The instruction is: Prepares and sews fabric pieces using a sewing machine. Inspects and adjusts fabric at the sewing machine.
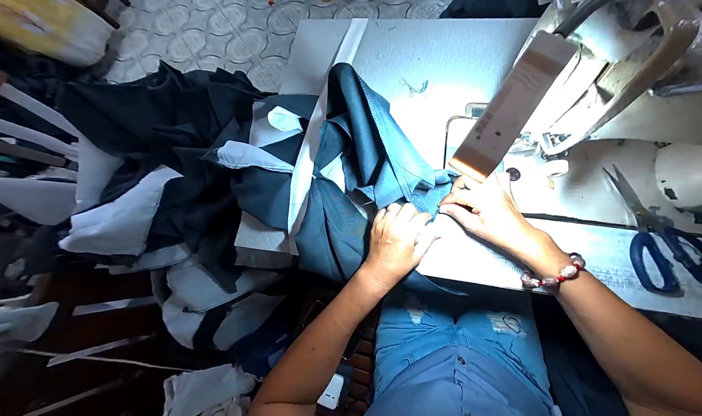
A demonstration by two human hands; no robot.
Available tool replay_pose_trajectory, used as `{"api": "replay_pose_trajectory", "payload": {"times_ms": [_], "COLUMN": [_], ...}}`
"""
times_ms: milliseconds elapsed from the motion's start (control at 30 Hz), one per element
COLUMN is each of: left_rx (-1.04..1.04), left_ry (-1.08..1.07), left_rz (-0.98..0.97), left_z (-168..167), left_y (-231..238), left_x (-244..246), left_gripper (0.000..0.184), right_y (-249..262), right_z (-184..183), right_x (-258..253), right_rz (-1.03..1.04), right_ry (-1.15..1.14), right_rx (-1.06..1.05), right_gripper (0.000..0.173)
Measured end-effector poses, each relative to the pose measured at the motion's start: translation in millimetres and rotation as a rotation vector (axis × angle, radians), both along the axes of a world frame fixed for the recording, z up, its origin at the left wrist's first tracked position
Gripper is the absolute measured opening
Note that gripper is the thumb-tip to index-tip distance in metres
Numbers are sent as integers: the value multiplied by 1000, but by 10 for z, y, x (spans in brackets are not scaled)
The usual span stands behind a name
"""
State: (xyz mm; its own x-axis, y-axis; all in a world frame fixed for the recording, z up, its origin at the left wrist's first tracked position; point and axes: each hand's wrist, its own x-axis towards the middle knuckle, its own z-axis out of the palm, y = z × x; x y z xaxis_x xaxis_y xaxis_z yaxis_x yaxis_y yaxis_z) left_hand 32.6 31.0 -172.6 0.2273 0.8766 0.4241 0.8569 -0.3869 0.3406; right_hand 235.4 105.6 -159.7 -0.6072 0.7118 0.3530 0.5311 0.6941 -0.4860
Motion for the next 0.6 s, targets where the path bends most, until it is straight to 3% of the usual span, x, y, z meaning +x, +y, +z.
{"api": "replay_pose_trajectory", "payload": {"times_ms": [333, 533, 600], "left_rx": [-4, -123, -116], "left_ry": [-97, -132, -121], "left_rz": [203, 221, 198], "left_z": [22, 99, 97], "left_y": [25, 73, 85], "left_x": [158, 158, 127], "left_gripper": [17, 11, 8], "right_y": [-78, -108, -96], "right_z": [-42, -86, -114], "right_x": [-110, -210, -220], "right_rz": [-109, -99, -42], "right_ry": [13, -10, 0], "right_rx": [32, 184, 244], "right_gripper": [22, 13, 18]}}
